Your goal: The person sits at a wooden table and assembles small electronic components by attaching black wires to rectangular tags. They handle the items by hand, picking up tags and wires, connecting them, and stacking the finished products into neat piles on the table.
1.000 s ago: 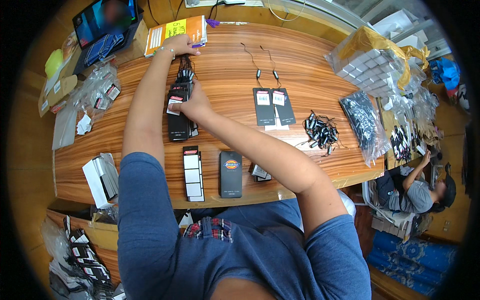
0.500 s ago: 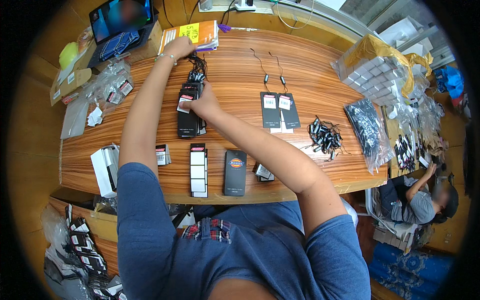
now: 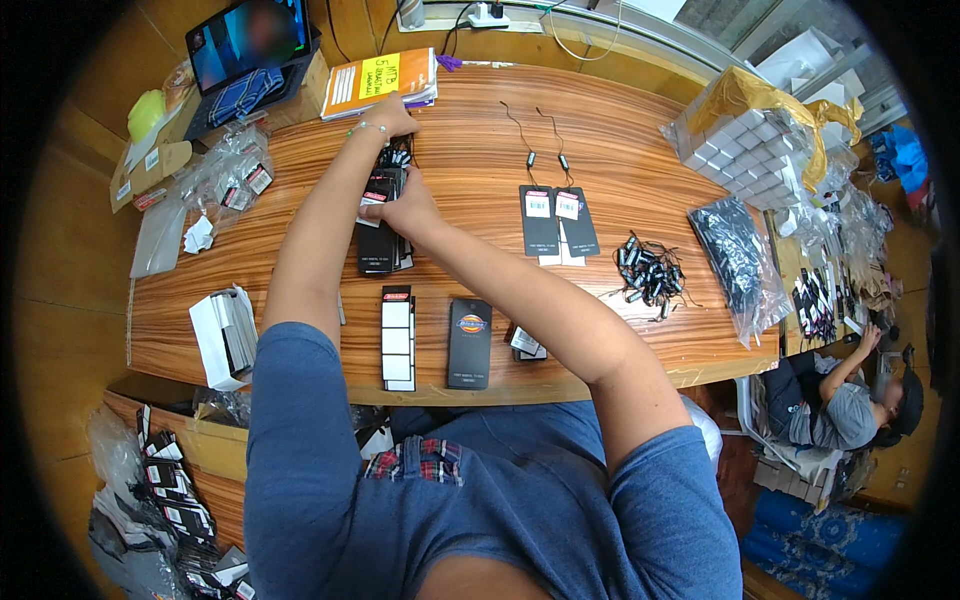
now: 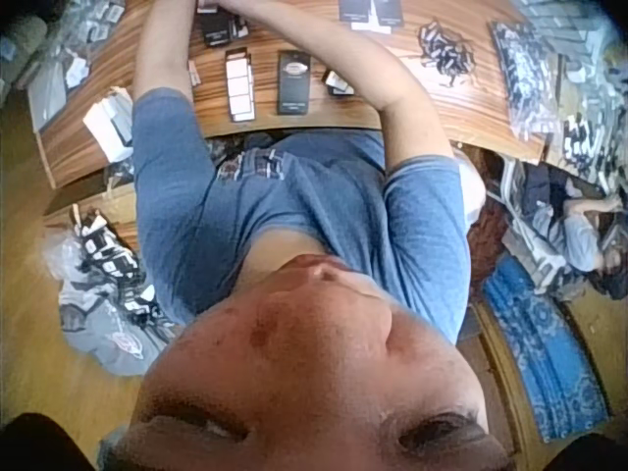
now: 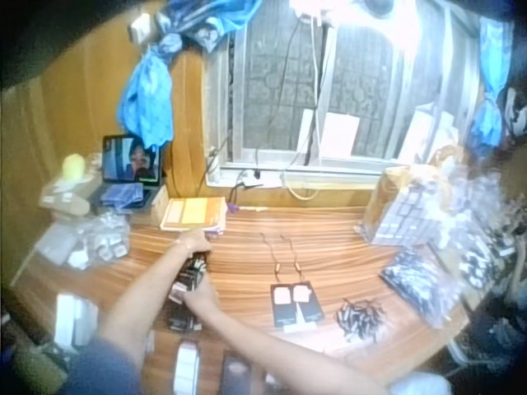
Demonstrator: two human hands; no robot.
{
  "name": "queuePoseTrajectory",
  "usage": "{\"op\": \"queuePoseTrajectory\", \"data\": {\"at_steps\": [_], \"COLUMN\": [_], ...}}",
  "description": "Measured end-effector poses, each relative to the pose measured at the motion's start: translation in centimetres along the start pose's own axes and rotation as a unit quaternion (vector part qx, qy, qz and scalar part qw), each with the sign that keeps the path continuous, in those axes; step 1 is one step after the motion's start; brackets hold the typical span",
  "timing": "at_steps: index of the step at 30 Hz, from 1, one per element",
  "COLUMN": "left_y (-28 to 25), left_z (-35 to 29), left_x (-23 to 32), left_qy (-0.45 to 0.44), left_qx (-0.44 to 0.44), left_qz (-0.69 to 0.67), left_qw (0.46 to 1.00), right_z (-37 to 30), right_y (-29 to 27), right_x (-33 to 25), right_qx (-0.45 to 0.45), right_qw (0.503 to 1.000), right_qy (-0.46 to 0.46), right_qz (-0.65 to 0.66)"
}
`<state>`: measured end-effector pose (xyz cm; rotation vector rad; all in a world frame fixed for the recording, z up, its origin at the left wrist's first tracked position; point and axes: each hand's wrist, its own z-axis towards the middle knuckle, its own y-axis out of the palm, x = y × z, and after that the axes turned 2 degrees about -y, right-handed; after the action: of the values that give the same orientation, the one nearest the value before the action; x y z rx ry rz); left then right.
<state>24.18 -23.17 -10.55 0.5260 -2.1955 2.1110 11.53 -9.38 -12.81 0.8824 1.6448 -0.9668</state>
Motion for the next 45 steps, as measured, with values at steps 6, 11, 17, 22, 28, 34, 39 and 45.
{"op": "queuePoseTrajectory", "data": {"at_steps": [6,11,17,22,28,34,39,45], "left_y": [0.9,-1.2,-4.8,-4.7,-3.2,-2.5,-0.5,0.6], "left_z": [0.2,-0.5,-4.2,-9.8,-18.3,-26.7,-27.4,-26.7], "left_x": [-0.2,-1.5,-3.0,-2.7,-3.5,0.5,1.7,2.2], "left_qy": [0.044,0.075,0.047,0.057,-0.03,-0.038,-0.052,-0.059], "left_qx": [0.085,0.051,0.054,0.13,0.131,0.066,0.081,0.108], "left_qz": [-0.049,-0.096,-0.201,-0.333,-0.36,-0.233,-0.221,-0.228], "left_qw": [0.994,0.991,0.977,0.932,0.923,0.969,0.971,0.966], "right_z": [-0.3,0.3,1.2,2.3,0.5,0.6,1.2,-1.8], "right_y": [-0.4,0.1,0.5,-0.2,-0.4,-1.1,-1.2,-2.1], "right_x": [-0.4,0.6,1.7,1.9,-0.3,-0.7,-1.3,-4.1], "right_qx": [0.012,0.024,0.003,-0.008,-0.032,-0.024,-0.028,-0.051], "right_qw": [1.0,0.997,0.998,0.996,0.997,0.998,0.998,0.98], "right_qy": [-0.009,-0.044,-0.056,-0.064,-0.033,-0.011,0.017,0.048], "right_qz": [-0.019,-0.056,0.02,0.063,0.06,0.063,0.051,0.184]}}
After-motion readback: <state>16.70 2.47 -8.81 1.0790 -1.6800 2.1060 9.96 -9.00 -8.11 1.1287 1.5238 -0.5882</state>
